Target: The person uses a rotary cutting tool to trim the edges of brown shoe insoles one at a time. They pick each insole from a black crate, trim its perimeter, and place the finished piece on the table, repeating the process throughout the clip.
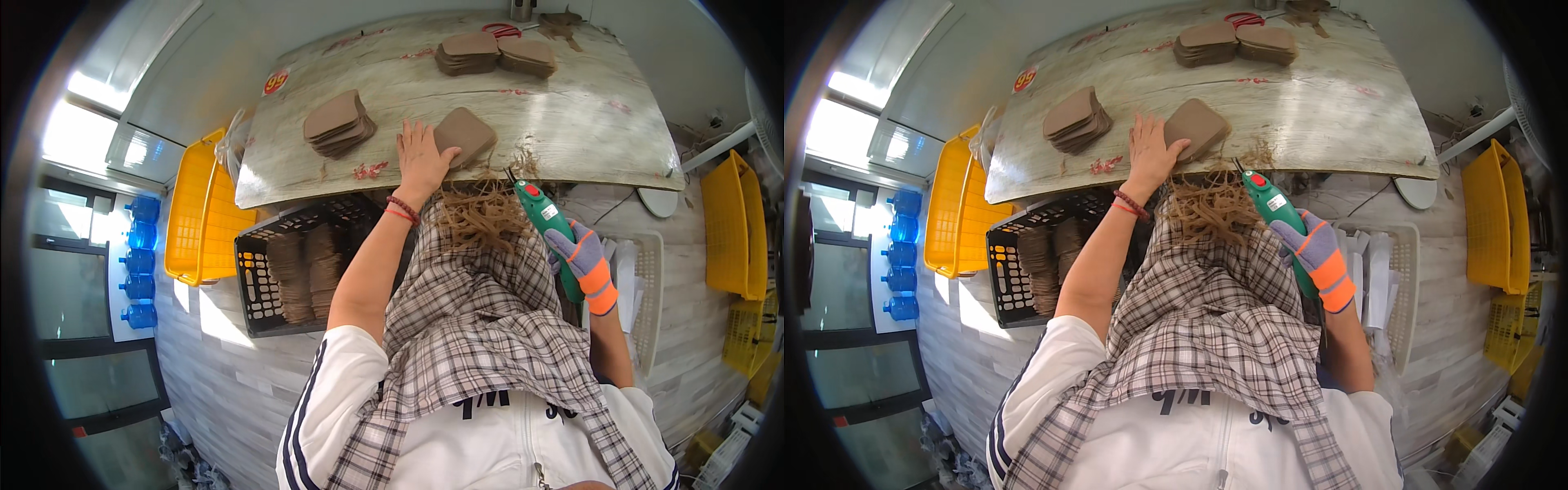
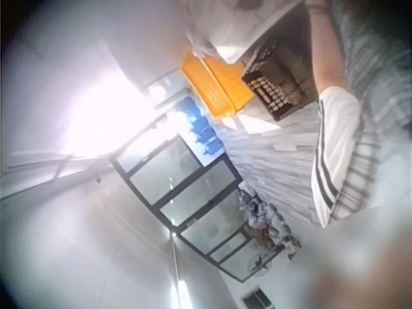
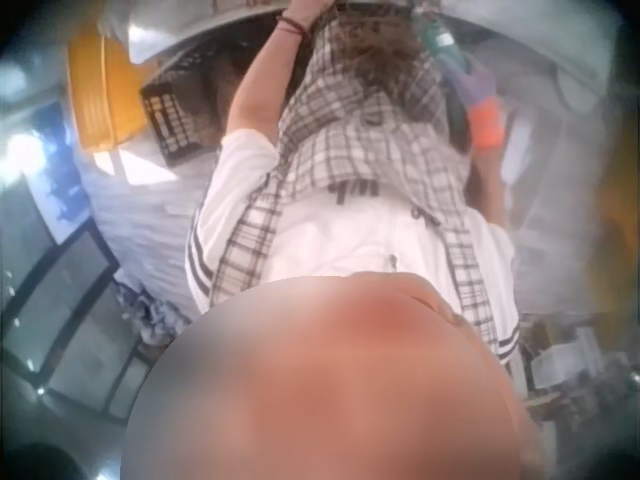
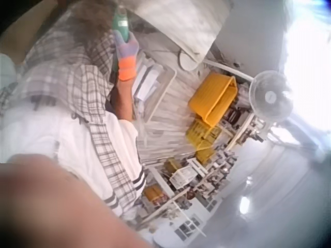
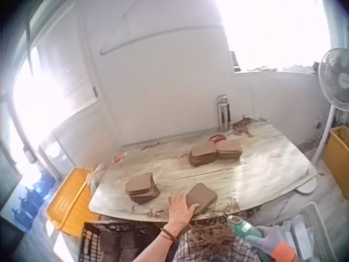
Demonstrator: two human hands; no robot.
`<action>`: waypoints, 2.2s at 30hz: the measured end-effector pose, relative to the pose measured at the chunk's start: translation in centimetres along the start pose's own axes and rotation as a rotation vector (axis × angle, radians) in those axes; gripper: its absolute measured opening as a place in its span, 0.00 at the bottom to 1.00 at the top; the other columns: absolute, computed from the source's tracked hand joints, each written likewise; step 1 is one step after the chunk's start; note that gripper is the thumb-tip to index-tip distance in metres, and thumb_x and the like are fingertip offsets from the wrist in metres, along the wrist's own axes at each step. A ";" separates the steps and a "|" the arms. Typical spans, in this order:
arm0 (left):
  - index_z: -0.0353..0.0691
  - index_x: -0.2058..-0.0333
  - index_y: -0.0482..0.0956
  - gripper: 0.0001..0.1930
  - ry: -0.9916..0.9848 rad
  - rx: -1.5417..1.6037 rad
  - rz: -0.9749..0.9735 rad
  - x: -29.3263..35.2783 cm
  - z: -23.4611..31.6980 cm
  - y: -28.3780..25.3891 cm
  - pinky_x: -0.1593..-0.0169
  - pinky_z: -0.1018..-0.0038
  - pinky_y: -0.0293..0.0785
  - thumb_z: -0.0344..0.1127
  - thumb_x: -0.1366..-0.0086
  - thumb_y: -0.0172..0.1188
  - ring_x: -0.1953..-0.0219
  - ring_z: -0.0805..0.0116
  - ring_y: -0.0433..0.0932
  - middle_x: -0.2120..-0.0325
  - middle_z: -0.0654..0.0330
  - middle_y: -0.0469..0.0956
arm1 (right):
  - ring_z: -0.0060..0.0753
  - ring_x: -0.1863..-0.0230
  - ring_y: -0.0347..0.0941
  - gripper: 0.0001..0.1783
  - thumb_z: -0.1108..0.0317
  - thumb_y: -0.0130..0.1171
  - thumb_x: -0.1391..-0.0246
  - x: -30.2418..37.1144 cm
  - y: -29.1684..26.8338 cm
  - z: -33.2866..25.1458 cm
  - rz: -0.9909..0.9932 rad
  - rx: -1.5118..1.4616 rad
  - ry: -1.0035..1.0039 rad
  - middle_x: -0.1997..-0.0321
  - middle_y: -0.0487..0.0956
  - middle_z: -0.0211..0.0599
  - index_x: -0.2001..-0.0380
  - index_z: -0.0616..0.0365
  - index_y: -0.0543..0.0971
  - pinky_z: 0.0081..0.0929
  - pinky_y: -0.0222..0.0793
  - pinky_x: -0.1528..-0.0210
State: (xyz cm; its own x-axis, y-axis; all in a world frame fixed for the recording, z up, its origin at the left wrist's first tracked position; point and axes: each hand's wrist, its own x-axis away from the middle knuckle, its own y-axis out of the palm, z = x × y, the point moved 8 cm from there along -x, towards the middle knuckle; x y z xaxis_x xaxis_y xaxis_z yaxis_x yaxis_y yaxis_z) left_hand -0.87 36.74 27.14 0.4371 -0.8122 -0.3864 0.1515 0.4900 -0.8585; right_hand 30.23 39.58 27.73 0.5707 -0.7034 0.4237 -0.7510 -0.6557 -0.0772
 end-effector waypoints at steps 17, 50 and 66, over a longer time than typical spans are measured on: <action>0.39 0.62 0.68 0.12 -0.481 1.960 0.315 1.1 6.0 -4.1 0.53 0.72 0.73 0.24 0.43 0.61 0.57 0.67 0.75 0.60 0.59 0.75 | 0.18 0.84 0.68 0.18 0.61 0.62 0.49 0.9 -0.4 -2.5 0.090 -0.094 -0.133 0.79 0.74 0.29 0.62 0.63 0.73 0.17 0.63 0.83; 0.35 0.53 0.69 0.17 -0.529 2.064 -0.039 5.5 11.6 0.5 0.50 0.66 0.76 0.16 0.42 0.53 0.55 0.62 0.76 0.56 0.55 0.75 | 0.18 0.84 0.68 0.17 0.61 0.62 0.48 1.3 -1.8 -6.0 0.110 -0.146 -0.227 0.80 0.72 0.27 0.61 0.62 0.73 0.17 0.64 0.82; 0.33 0.49 0.71 0.24 -0.364 1.499 -0.595 5.5 6.3 -2.5 0.55 0.76 0.74 0.17 0.46 0.58 0.59 0.72 0.76 0.60 0.61 0.78 | 0.13 0.84 0.65 0.21 0.61 0.65 0.51 4.0 -1.1 -6.1 -0.043 0.094 -0.115 0.82 0.72 0.26 0.60 0.65 0.73 0.14 0.62 0.82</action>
State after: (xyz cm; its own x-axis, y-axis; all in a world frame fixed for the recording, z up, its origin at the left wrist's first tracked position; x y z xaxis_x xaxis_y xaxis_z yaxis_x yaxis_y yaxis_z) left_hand 6.74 33.10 29.27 0.1469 -0.9797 0.1365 0.9348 0.1826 0.3046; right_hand 31.30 39.19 35.02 0.6397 -0.6975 0.3230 -0.6938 -0.7048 -0.1480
